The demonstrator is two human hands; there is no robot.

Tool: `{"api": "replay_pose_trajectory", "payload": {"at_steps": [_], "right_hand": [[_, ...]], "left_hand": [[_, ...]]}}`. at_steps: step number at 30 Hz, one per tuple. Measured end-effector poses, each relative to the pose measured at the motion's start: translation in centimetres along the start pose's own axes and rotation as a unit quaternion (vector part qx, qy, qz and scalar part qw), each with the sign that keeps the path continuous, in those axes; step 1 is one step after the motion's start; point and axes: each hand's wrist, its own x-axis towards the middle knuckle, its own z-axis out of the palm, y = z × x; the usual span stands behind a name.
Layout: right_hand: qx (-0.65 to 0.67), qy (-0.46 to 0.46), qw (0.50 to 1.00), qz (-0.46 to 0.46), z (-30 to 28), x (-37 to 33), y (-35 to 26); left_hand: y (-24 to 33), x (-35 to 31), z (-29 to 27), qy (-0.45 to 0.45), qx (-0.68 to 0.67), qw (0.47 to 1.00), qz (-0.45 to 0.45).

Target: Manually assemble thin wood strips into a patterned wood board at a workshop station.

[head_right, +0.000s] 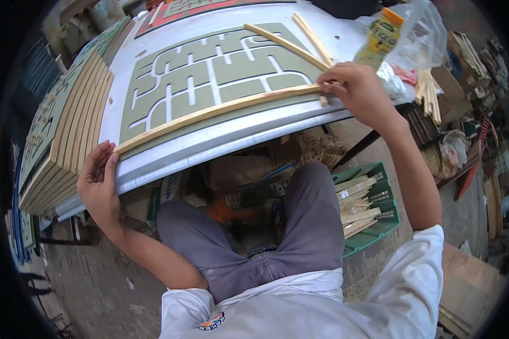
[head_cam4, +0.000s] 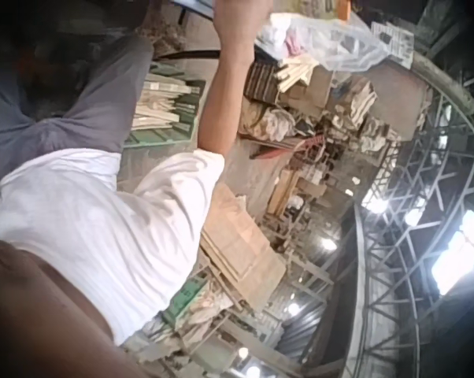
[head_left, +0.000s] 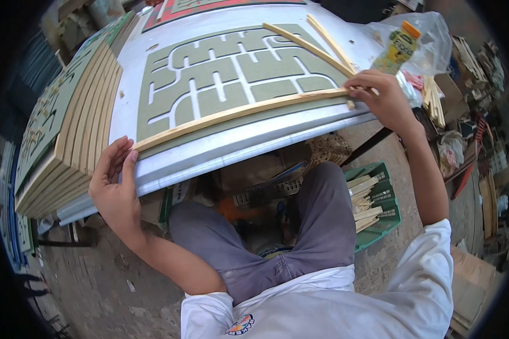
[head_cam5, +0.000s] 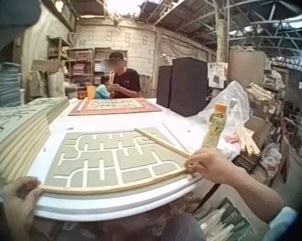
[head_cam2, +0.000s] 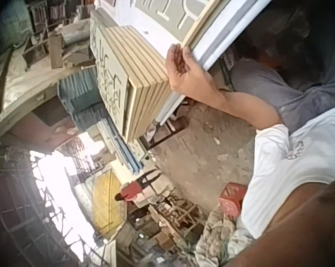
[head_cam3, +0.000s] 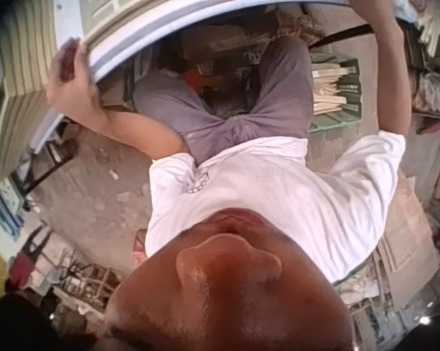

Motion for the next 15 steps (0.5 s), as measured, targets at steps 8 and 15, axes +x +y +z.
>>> {"api": "replay_pose_trajectory", "payload": {"at_steps": [8, 15], "right_hand": [[0.064, 0.012, 0.998, -0.003, 0.2, 0.2, 0.4], [0.035, -0.011, 0.999, 0.010, -0.2, 1.1, -0.6]], "left_hand": [[0.1, 0.2, -0.4, -0.047, 0.021, 0.996, 0.074], [0.0, 0.3, -0.9, -0.059, 0.023, 0.997, 0.048]]}}
